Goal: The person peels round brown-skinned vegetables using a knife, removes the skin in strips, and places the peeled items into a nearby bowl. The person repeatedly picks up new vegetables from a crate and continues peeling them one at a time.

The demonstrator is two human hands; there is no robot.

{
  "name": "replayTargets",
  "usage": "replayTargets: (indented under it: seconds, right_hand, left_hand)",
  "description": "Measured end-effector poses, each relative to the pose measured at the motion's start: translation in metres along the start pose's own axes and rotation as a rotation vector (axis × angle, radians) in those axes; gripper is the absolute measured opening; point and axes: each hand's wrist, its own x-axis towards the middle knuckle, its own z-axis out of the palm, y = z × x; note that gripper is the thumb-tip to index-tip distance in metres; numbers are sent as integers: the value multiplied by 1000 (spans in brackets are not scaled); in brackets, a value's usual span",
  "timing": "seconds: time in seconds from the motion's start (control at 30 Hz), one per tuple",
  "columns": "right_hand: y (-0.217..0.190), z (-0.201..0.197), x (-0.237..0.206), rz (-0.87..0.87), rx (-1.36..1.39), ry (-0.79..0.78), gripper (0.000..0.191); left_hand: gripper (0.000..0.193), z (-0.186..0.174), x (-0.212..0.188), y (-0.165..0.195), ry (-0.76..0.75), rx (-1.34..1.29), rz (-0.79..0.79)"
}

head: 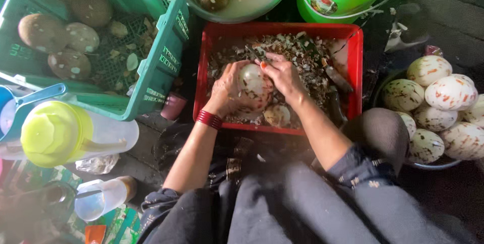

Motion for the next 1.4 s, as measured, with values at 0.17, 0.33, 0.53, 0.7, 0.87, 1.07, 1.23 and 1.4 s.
replayTargets:
  seconds: [0.17, 0.33, 0.53, 0.7, 0.87, 1.07, 1.23, 1.4]
  right_hand:
    - [-1, 3, -9, 87, -263, 16, 34]
    - [-3, 2, -10, 209, 298, 40, 37]
    - [17, -1, -18, -8, -21, 159, 40]
    - [23, 11, -23, 253, 312, 156, 43]
    - [15, 16, -20, -29, -138, 119, 55]
    - [15, 6, -18, 362, 341, 64, 51]
    - [17, 8, -17, 113, -104, 192, 50]
    - [-3, 11, -9, 267, 31, 82, 47]
  left_hand:
    - [104, 5, 3, 1, -111, 101, -181]
    - [105, -2, 1, -2, -12, -19, -47]
    - [101, 6, -8, -7, 34, -163, -69]
    - [104, 10, -9, -18, 122, -227, 40]
    - [104, 22, -16, -21, 115, -410, -113]
    - [107, 25, -29, -14, 203, -306, -140]
    - [113, 30, -32, -2, 205, -308, -202]
    - [97, 25, -20, 4, 169, -223, -133]
